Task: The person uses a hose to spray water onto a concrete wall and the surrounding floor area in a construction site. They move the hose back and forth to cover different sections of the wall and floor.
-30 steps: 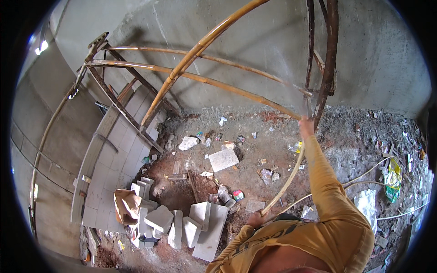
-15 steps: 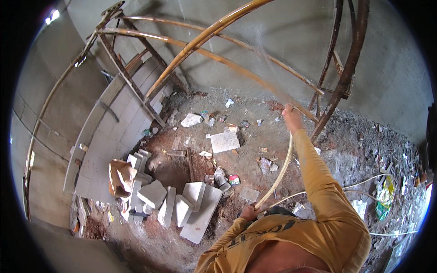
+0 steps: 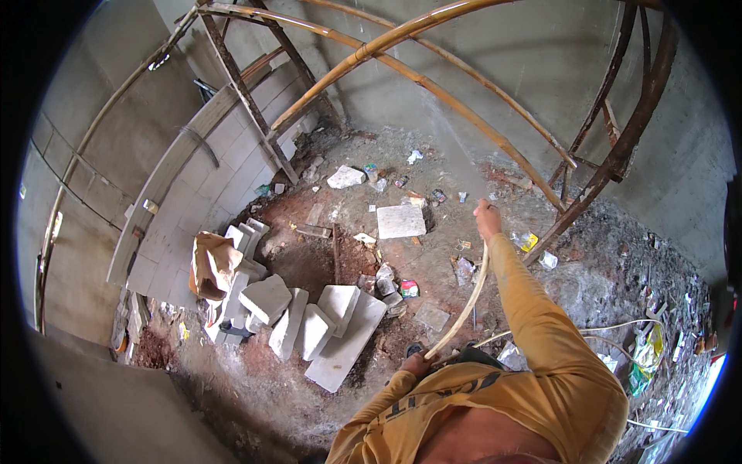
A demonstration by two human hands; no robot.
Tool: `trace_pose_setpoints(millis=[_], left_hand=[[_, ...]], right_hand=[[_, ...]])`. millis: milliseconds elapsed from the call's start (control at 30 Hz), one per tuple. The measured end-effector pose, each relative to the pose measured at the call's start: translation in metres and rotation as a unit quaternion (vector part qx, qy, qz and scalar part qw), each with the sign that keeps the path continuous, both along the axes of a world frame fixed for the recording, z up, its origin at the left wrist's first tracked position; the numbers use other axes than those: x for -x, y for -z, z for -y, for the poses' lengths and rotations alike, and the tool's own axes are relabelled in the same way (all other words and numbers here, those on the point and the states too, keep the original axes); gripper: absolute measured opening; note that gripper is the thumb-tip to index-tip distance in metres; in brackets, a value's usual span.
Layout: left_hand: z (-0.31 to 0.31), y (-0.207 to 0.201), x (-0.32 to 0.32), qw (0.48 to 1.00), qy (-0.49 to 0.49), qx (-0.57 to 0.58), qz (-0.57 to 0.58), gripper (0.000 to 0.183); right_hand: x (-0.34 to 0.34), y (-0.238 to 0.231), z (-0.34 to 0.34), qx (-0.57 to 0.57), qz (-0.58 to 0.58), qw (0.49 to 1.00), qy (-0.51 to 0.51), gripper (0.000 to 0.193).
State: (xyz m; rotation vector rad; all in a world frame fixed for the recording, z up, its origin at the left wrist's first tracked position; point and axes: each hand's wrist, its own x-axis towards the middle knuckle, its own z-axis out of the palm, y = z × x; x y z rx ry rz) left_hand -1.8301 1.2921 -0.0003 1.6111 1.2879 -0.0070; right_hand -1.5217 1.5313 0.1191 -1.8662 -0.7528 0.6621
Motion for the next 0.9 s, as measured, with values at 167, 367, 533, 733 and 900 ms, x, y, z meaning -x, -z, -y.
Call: trace_pose_setpoints(millis=[167,367,533,733,900], left_hand=[[0.01,0.036,0.023,0.998,-0.041,-0.012,-0.046,0.05],[-0.001,0.033,0.032,0.997,-0.067,-0.025,0.0,0.053],[-0.003,0.047,0.038,0.998,-0.035,-0.047,-0.032,0.048],[-0.006,0.042,0.04,0.997,-0.06,-0.032,0.031,0.048],[-0.017,0.027,0.038,0.999,-0.039,0.0,-0.023,0.038]], right_hand=[[0.063,-0.011,-0.018,-0.074,0.03,0.995,-0.052,0.048],[0.073,-0.009,-0.028,-0.071,0.068,0.994,-0.038,0.046],[0.097,-0.02,-0.036,-0.105,0.13,0.982,-0.087,0.047],[0.11,-0.012,-0.054,-0.095,0.187,0.969,-0.129,0.047],[0.137,-0.032,-0.058,-0.109,0.199,0.968,-0.11,0.047]])
